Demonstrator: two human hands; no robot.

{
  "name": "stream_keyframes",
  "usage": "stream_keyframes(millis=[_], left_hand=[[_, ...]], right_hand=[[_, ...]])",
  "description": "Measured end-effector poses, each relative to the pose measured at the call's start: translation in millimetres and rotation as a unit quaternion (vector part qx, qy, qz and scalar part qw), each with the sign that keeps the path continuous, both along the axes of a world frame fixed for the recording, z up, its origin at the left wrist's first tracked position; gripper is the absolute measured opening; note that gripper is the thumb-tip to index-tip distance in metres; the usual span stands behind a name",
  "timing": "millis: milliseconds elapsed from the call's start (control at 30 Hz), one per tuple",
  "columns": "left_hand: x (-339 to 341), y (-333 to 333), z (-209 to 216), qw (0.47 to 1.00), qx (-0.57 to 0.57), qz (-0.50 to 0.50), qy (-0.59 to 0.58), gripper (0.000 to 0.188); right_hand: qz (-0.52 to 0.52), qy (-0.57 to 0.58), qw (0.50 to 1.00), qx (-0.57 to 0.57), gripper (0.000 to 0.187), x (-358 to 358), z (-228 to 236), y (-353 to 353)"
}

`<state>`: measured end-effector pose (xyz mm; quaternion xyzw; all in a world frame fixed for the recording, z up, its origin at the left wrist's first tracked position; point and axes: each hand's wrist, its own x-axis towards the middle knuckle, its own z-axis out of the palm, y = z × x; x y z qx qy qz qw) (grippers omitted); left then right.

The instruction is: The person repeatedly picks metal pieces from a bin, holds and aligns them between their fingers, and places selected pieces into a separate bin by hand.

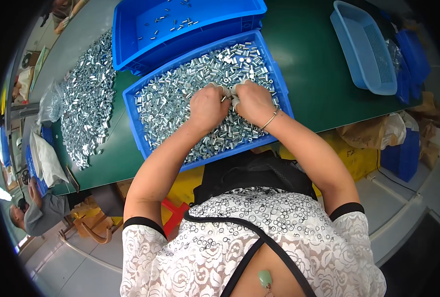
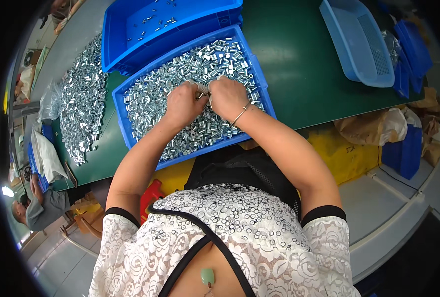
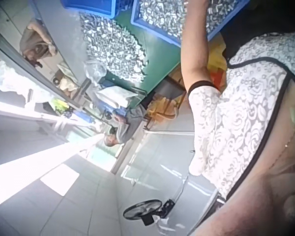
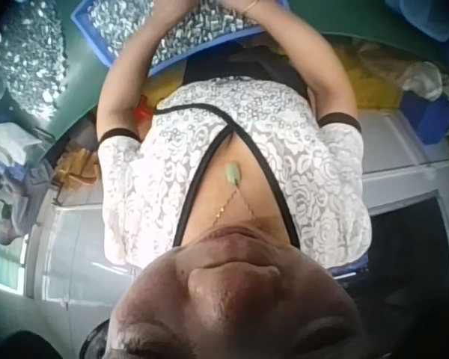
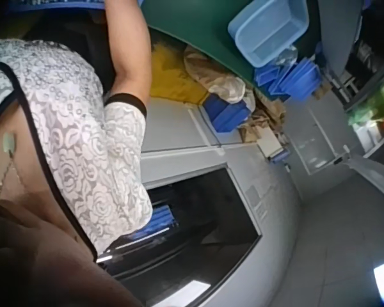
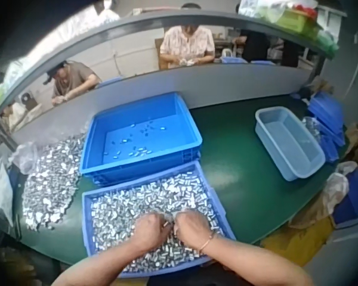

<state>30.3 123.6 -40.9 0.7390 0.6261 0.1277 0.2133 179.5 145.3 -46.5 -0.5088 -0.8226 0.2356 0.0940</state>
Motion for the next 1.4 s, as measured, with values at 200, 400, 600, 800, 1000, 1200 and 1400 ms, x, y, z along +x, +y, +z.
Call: stream_keyframes(millis=[200, 400, 600, 800, 1000, 1200, 1400], left_hand=[[6, -5, -3, 0.999, 0.005, 0.051, -0.012, 0.016], [1, -16, 9, 0.995, 0.029, 0.086, -0.037, 0.015], [10, -71, 71, 0.965, -0.025, 0.158, -0.208, 0.014], [2, -105, 75, 0.907, -0.041, 0.197, -0.370, 0.015], [-38, -130, 68, 0.856, -0.017, 0.140, -0.497, 0.023], [-95, -142, 64, 0.885, 0.001, 0.085, -0.458, 0.024], [-141, -148, 51, 0.841, -0.023, 0.077, -0.535, 0.025]], right_hand=[[-0.014, 0.000, 0.999, -0.047, 0.014, 1, -5, 13], [0.021, 0.085, 0.990, -0.111, 0.016, 9, 0, 15], [0.087, 0.249, 0.950, -0.168, 0.015, 33, 54, -20], [0.056, 0.428, 0.837, -0.337, 0.014, 25, 59, -56], [-0.022, 0.494, 0.748, -0.443, 0.014, -9, 73, -84], [0.019, 0.404, 0.825, -0.395, 0.018, -56, 73, -98], [0.032, 0.406, 0.829, -0.384, 0.019, -99, 74, -105]])
